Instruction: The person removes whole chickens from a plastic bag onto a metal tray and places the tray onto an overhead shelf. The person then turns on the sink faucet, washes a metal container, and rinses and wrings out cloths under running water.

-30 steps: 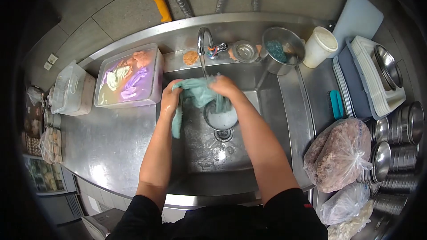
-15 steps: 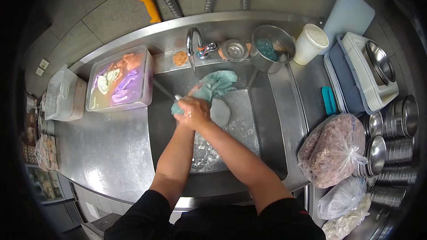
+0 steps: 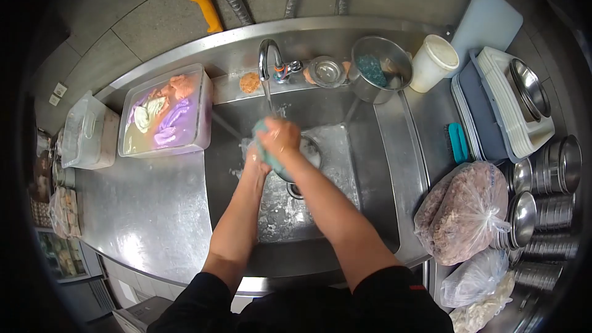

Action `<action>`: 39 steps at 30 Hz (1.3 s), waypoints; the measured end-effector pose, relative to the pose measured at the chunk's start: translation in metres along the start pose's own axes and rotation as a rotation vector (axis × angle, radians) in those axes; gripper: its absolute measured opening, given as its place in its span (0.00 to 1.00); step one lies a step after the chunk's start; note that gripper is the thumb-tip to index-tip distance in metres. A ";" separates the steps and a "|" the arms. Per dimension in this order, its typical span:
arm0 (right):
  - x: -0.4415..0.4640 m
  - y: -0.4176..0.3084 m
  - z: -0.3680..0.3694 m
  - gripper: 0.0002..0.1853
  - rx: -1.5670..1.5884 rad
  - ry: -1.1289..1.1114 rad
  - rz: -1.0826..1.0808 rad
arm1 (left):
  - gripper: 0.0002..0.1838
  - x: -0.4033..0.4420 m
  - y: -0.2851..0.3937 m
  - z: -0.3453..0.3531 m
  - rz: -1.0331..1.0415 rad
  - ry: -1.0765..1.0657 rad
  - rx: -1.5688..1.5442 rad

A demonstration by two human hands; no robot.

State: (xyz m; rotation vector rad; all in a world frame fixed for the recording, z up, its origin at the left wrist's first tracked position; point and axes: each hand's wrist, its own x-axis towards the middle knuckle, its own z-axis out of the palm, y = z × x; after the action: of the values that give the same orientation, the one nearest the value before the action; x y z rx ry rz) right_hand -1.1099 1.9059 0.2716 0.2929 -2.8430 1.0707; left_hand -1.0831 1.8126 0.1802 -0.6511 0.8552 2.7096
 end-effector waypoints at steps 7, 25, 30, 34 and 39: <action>0.029 0.039 -0.005 0.25 0.380 -0.167 0.302 | 0.35 -0.043 0.027 0.037 -0.235 0.000 0.152; -0.002 0.017 0.000 0.19 0.421 -0.130 0.268 | 0.37 -0.018 0.013 0.024 -0.286 -0.070 0.062; -0.076 -0.005 0.014 0.17 0.552 -0.098 0.031 | 0.20 0.009 -0.003 -0.003 -0.471 -0.169 0.016; -0.028 0.015 0.010 0.20 0.292 0.355 0.022 | 0.17 -0.004 -0.004 0.014 0.219 -0.038 0.102; 0.007 0.041 -0.014 0.22 1.168 0.013 0.503 | 0.15 -0.033 0.015 0.045 0.086 -0.110 -0.011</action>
State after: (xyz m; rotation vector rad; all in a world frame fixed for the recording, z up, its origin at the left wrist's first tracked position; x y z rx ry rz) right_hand -1.1255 1.9440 0.2565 -0.3982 -1.9378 2.6757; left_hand -1.0741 1.8243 0.2359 -0.4719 0.8606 2.7982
